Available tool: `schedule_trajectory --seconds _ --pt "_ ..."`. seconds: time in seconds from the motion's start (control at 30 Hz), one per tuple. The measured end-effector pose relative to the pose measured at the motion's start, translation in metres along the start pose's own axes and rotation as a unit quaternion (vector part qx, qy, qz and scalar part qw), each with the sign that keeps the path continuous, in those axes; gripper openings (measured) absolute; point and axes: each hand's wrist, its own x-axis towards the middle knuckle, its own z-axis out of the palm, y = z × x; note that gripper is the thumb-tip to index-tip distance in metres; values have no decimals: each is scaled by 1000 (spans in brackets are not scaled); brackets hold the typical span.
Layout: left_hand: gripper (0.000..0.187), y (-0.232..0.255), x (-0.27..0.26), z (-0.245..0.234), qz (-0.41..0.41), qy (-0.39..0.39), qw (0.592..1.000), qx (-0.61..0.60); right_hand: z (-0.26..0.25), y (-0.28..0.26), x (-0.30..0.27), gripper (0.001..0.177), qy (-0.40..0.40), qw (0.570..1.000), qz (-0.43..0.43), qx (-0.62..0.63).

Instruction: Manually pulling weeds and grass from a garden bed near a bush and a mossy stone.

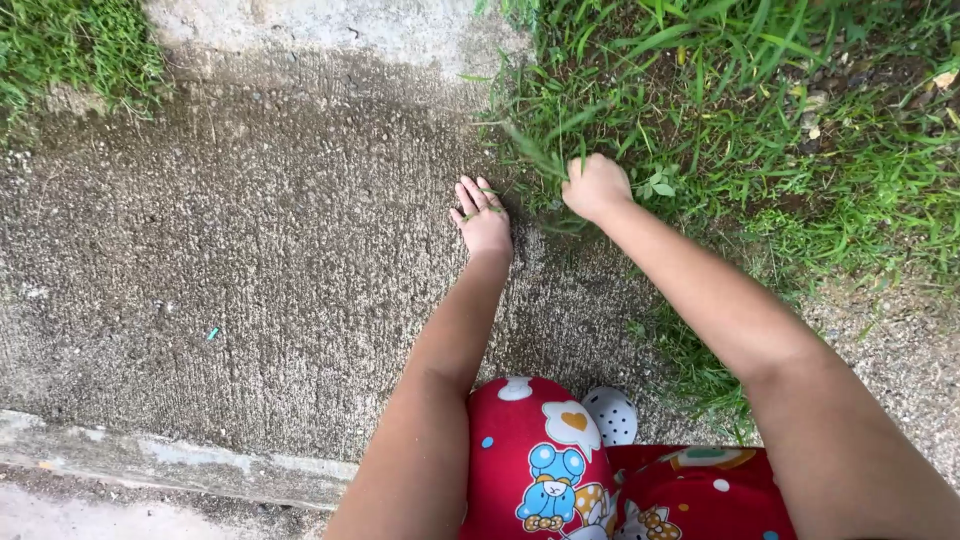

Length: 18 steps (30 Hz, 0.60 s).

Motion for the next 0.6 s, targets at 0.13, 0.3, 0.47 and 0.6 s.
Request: schedule_trajectory --seconds 0.13,0.3,0.47,0.6 --pt "48 -6 27 23 -6 11 1000 -14 -6 -40 -43 21 -59 978 -94 -177" --pt "53 -3 9 8 -22 12 999 -37 -9 -49 -63 24 -38 976 -154 -153" --pt "48 2 -11 2 -3 19 1000 20 -34 -13 -59 47 6 978 8 -208" --pt "49 4 3 4 -15 32 999 6 -12 30 -31 79 -22 961 152 -230"
